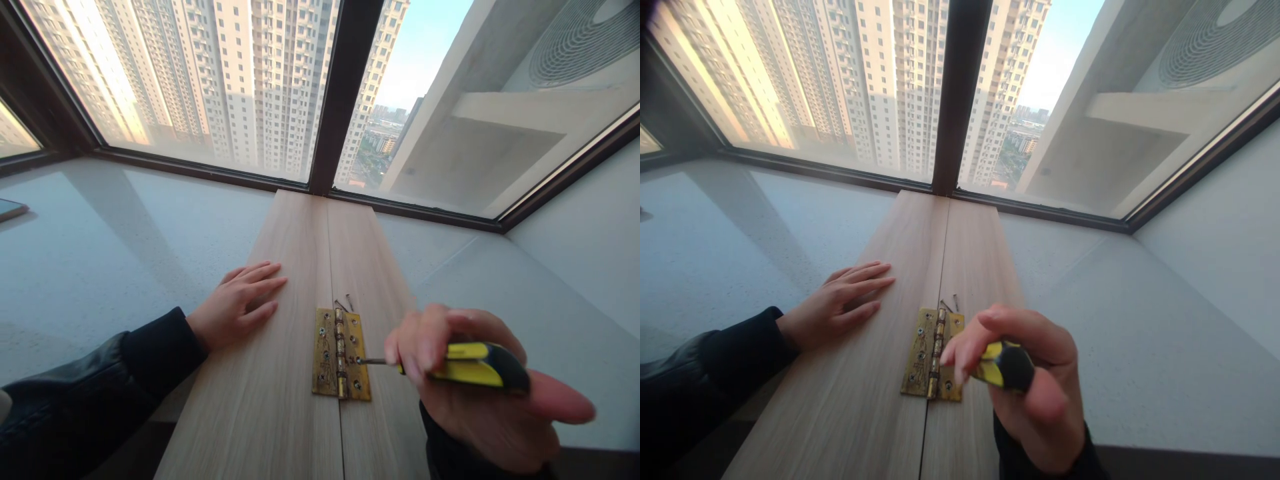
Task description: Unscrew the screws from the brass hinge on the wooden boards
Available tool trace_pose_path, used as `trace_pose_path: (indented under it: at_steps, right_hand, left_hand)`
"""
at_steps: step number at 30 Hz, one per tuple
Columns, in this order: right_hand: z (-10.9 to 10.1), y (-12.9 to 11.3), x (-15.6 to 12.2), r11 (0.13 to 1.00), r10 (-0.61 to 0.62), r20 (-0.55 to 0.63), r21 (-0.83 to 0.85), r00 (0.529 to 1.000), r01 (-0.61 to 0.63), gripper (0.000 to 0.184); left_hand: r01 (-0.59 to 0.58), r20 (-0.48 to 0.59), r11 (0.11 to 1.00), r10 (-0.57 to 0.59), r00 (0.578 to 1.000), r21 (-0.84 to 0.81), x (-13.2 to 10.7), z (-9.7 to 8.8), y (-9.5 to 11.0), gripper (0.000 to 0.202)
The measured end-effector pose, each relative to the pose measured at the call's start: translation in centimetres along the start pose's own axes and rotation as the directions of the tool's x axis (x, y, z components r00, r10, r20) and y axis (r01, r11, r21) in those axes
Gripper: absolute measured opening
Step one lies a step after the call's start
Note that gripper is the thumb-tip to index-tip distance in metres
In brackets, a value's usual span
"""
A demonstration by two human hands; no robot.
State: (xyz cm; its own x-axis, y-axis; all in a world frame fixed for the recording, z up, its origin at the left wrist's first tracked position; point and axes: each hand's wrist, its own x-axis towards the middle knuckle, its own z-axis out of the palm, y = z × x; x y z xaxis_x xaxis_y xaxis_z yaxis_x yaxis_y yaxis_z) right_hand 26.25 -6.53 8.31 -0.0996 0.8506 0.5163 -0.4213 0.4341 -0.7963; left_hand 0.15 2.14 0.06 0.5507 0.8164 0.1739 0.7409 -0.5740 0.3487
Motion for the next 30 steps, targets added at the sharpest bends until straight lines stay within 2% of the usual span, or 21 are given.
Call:
trace_pose_path:
  at_steps: [2,4,6,8,11,13,15,17,19,21,25,28,30]
  right_hand:
    - [0.4,0.4,0.4,0.98,0.01,0.08,0.197,0.997,-0.025,0.033]
    - [0.8,0.4,0.8,0.974,0.059,0.069,0.213,0.996,-0.073,0.037]
    - [0.9,0.2,1.0,0.991,0.102,0.003,0.089,0.995,-0.102,0.04]
    - [0.7,-0.2,0.9,0.997,0.077,-0.044,-0.014,0.996,-0.078,0.043]
    - [0.0,-0.8,0.1,0.988,-0.001,-0.007,-0.157,1.0,0.0,0.035]
    - [-0.4,-1.0,-0.3,0.955,0.02,0.016,-0.296,1.0,-0.014,0.029]
    - [-0.3,-0.9,-0.4,0.941,0.056,0.009,-0.334,0.998,-0.05,0.029]
    - [0.1,-0.5,0.0,0.987,0.067,0.06,-0.147,0.996,-0.058,0.032]
    - [0.7,0.0,0.7,0.993,0.065,0.095,0.088,0.993,-0.073,0.038]
    - [1.0,0.4,1.1,0.983,0.095,0.091,0.148,0.991,-0.108,0.043]
    - [0.2,0.1,0.9,0.998,0.055,0.022,-0.011,0.998,-0.055,0.038]
    - [-1.0,-0.3,0.6,0.987,0.018,0.06,-0.163,0.998,-0.008,0.03]
    - [-1.1,-0.3,0.6,0.984,0.053,0.093,-0.173,0.994,-0.036,0.032]
  left_hand:
    - [0.003,0.0,1.0,-0.003,1.0,-0.001,0.0,0.0,0.0,0.046]
    - [0.006,0.003,1.0,-0.006,1.0,-0.003,0.0,0.0,0.1,0.046]
    - [0.008,0.005,1.0,-0.008,1.0,-0.004,0.0,0.0,0.1,0.046]
    - [0.005,0.003,1.0,-0.005,1.0,-0.004,0.0,0.0,0.1,0.046]
    - [0.003,-0.009,1.0,-0.003,1.0,-0.012,-0.1,0.0,0.0,0.045]
    - [0.005,-0.013,1.0,-0.005,1.0,-0.016,-0.1,0.1,0.0,0.045]
    - [0.004,-0.012,1.0,-0.004,1.0,-0.013,-0.1,0.1,-0.1,0.045]
    - [0.001,-0.009,1.0,-0.001,1.0,0.0,-0.1,0.2,-0.2,0.046]
    - [-0.002,-0.006,1.0,0.003,1.0,0.015,-0.1,0.2,-0.2,0.046]
    - [-0.005,0.002,1.0,0.005,1.0,0.023,-0.1,0.1,-0.2,0.046]
    - [-0.001,0.006,1.0,0.001,1.0,0.018,-0.1,0.1,-0.1,0.046]
    - [-0.001,0.003,1.0,0.001,1.0,0.012,-0.1,0.0,0.0,0.046]
    - [0.0,0.002,1.0,0.0,1.0,0.008,-0.1,0.0,0.0,0.045]
